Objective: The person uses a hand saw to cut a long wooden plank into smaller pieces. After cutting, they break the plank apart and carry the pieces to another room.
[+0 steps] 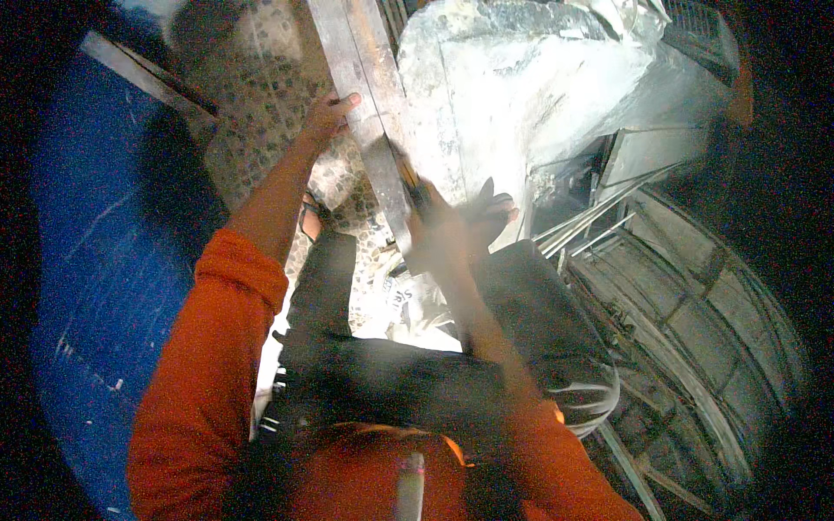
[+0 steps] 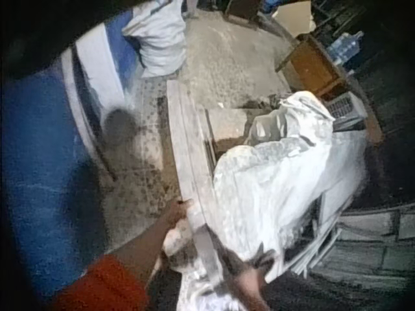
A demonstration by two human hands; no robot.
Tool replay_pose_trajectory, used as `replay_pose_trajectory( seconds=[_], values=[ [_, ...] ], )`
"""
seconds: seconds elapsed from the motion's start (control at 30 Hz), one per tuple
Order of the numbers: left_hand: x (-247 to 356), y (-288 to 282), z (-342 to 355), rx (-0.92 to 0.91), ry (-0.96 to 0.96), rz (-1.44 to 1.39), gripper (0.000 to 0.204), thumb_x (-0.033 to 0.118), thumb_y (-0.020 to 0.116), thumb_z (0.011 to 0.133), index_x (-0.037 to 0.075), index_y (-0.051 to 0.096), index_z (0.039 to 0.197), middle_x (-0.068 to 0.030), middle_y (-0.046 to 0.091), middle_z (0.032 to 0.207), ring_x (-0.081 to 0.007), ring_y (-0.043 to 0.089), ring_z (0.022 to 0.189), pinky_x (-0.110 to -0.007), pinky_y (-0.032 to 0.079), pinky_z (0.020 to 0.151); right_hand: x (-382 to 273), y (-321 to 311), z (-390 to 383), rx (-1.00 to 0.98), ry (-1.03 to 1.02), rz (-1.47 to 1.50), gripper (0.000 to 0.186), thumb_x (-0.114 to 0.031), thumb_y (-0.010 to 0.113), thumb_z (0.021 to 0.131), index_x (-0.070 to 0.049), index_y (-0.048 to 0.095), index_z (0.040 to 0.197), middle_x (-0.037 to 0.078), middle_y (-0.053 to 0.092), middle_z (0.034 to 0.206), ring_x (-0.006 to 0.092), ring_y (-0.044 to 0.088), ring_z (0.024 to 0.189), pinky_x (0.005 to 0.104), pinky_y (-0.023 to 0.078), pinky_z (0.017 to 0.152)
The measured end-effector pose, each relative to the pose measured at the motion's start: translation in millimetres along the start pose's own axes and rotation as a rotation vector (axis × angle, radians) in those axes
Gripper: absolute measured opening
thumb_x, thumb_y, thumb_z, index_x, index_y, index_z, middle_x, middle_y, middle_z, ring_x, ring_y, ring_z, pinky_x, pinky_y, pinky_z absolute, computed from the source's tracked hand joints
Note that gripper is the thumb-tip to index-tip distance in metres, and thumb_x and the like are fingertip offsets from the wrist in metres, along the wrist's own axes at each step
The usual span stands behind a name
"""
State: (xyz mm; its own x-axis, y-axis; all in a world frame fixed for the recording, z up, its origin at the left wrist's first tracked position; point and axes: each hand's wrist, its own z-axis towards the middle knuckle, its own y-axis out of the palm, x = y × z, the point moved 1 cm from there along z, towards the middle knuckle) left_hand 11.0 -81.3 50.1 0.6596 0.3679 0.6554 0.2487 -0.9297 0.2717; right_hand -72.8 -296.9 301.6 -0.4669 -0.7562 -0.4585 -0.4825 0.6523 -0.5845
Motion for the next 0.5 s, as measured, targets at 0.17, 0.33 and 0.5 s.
replay_pose_trajectory(
  seconds=[0.17,0.33,0.5],
  values=[
    [-20.8,-24.1,18.0,0.041,-0.094,-0.151,0.045,0.032,0.081,0.086,0.006,0.067,0.119,-0.0083,0.072,0.110,-0.0220,0.070,0.094,-0.039,0.056,0.082,17.2,-23.8,-68.7,-0.022,0.011,-0.211,0.045,-0.018,0.064,0.096,0.000,0.059,0.138,0.014,0.072,0.114,0.0168,0.068,0.100,0.0315,0.052,0.090],
    [-14.6,-12.2,11.6,0.009,-0.026,-0.180,0.046,0.033,0.081,0.086,0.005,0.067,0.120,-0.0090,0.072,0.111,-0.0237,0.070,0.094,-0.040,0.056,0.082,59.1,-87.3,-203.8,0.045,-0.013,0.155,0.045,-0.022,0.065,0.096,-0.002,0.061,0.136,0.014,0.074,0.109,0.0168,0.068,0.092,0.0326,0.053,0.084],
    [7.0,13.9,-8.1,0.027,-0.028,0.018,0.047,0.037,0.077,0.088,0.004,0.067,0.119,-0.0070,0.071,0.103,-0.0219,0.068,0.086,-0.041,0.056,0.078,0.3,-8.8,-9.2,0.039,-0.088,0.056,0.045,-0.025,0.066,0.095,-0.004,0.063,0.134,0.015,0.075,0.103,0.0167,0.068,0.084,0.0337,0.054,0.077]
  ],
)
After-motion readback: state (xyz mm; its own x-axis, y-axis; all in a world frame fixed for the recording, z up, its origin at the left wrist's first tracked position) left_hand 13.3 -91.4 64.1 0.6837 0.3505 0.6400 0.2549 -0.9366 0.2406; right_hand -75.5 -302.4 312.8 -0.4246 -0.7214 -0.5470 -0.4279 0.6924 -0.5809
